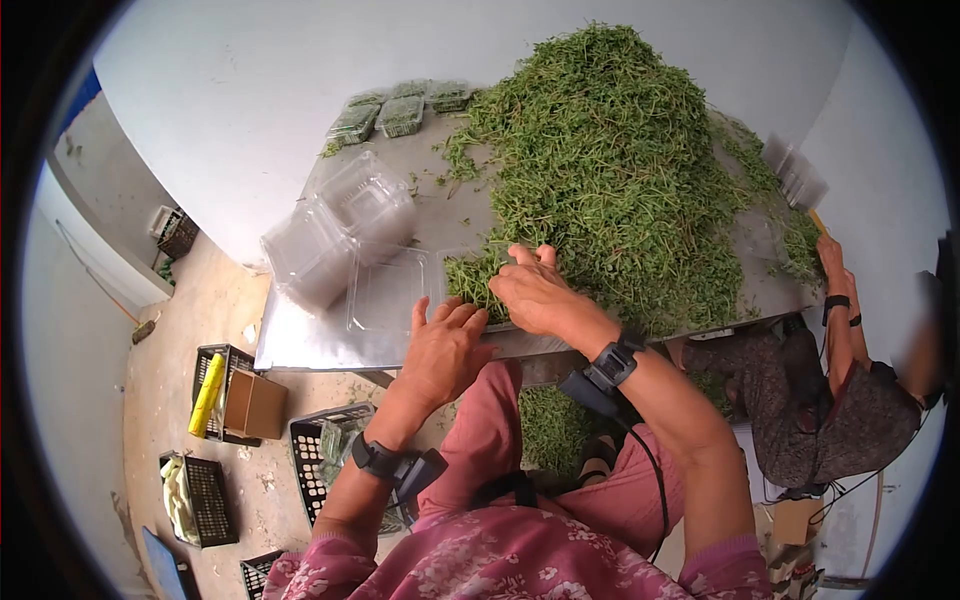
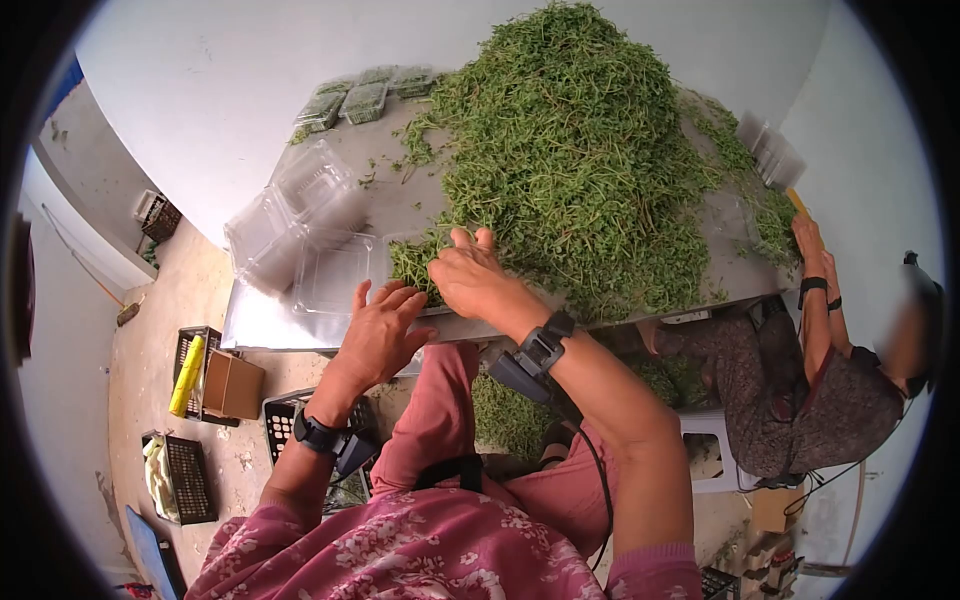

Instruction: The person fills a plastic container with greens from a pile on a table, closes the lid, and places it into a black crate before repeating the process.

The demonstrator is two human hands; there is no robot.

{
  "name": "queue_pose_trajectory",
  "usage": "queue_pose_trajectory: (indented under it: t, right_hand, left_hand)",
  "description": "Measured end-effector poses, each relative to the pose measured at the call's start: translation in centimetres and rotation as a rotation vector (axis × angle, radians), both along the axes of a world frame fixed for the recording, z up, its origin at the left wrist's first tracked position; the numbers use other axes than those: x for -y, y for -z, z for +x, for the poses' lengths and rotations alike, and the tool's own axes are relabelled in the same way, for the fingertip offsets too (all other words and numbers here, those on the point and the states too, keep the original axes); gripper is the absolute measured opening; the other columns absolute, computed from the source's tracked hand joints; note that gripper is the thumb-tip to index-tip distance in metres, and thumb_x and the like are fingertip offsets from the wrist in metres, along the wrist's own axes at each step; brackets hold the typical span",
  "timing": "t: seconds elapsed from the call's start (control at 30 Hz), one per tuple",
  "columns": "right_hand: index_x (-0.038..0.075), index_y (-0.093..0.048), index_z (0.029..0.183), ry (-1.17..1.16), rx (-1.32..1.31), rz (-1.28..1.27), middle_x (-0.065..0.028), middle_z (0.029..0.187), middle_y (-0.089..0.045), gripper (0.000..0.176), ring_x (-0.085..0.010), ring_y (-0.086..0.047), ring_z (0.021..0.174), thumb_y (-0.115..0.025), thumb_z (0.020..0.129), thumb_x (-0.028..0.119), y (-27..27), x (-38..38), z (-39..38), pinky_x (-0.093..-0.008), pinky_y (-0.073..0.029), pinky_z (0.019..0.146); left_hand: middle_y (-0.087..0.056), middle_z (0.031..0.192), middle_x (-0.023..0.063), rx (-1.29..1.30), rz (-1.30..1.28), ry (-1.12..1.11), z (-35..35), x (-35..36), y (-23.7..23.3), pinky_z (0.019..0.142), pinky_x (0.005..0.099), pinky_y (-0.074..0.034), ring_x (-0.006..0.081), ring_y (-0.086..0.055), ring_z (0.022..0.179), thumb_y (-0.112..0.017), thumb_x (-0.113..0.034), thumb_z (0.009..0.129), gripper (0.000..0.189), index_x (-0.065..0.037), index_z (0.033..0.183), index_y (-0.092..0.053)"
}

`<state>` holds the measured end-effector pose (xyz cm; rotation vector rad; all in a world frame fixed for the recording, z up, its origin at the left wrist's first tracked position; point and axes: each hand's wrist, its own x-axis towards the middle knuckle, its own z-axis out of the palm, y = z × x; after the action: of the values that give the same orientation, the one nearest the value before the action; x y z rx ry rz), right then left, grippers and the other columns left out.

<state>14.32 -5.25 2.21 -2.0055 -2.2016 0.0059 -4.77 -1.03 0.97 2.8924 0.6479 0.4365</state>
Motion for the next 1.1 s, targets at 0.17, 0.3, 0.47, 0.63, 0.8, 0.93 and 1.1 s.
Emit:
queue_pose_trajectory:
  t: [0.17,0.3,0.47,0.63,0.8,0.93,1.1]
  right_hand:
    - [0.006,-0.066,0.094,0.009,-0.018,0.058,-0.0094,0.100,-0.064,0.023,-0.0295,-0.049,0.116,-0.053,0.078,-0.004,0.2,0.1,0.0,-0.0458,-0.032,0.092]
    - [0.006,-0.066,0.099,0.023,-0.139,0.182,-0.0079,0.099,-0.063,0.029,-0.0262,-0.051,0.106,-0.052,0.077,-0.006,0.2,0.3,0.9,-0.0433,-0.034,0.086]
    - [0.007,-0.066,0.103,0.063,-0.250,0.224,-0.0063,0.103,-0.062,0.035,-0.0255,-0.050,0.109,-0.052,0.076,-0.008,-0.8,0.4,0.9,-0.0416,-0.032,0.089]
    - [0.008,-0.066,0.107,0.032,-0.054,0.080,-0.0080,0.105,-0.064,0.038,-0.0273,-0.049,0.116,-0.052,0.075,-0.008,0.6,0.1,0.3,-0.0418,-0.030,0.095]
    - [0.008,-0.068,0.105,0.047,-0.149,0.036,-0.0075,0.108,-0.064,0.037,-0.0259,-0.049,0.117,-0.052,0.076,-0.008,-0.5,0.4,0.4,-0.0408,-0.031,0.095]
    - [0.009,-0.070,0.098,0.047,-0.242,0.105,-0.0064,0.108,-0.064,0.033,-0.0235,-0.050,0.113,-0.052,0.077,-0.008,-2.2,0.8,0.9,-0.0379,-0.032,0.092]
    - [0.008,-0.071,0.089,-0.049,-0.321,0.088,-0.0042,0.103,-0.064,0.029,-0.0217,-0.050,0.110,-0.053,0.075,-0.009,-2.4,2.0,0.9,-0.0365,-0.032,0.089]
  left_hand:
    - [-0.059,0.126,0.0087,-0.110,-0.039,-0.010,0.6,-0.3,-0.7,0.110,0.0596,-0.023,0.0270,-0.047,0.127,-0.069,-0.027,0.082,0.044,-0.007,0.120,-0.057]
    - [-0.060,0.124,0.0085,-0.057,-0.014,-0.008,0.2,-0.1,-0.9,0.110,0.0578,-0.024,0.0273,-0.048,0.126,-0.071,-0.022,0.081,0.042,-0.008,0.119,-0.059]
    - [-0.062,0.121,0.0084,0.059,0.063,-0.019,-1.4,0.8,-1.6,0.110,0.0547,-0.024,0.0281,-0.049,0.125,-0.072,-0.018,0.079,0.039,-0.008,0.115,-0.062]
    - [-0.060,0.120,0.0094,0.088,0.087,-0.050,-3.0,1.0,-1.7,0.110,0.0571,-0.022,0.0292,-0.048,0.126,-0.069,-0.016,0.081,0.032,-0.005,0.111,-0.062]
    - [-0.060,0.120,0.0091,0.075,0.094,-0.058,-3.1,1.2,-1.6,0.110,0.0566,-0.022,0.0296,-0.047,0.126,-0.068,-0.016,0.081,0.032,-0.005,0.111,-0.062]
    - [-0.061,0.120,0.0088,0.081,0.092,-0.050,-2.5,1.1,-0.9,0.110,0.0563,-0.023,0.0296,-0.047,0.127,-0.069,-0.016,0.081,0.034,-0.006,0.113,-0.061]
    - [-0.062,0.120,0.0081,0.079,0.102,-0.047,-1.8,0.9,0.0,0.111,0.0553,-0.022,0.0283,-0.047,0.128,-0.071,-0.016,0.080,0.037,-0.008,0.115,-0.060]
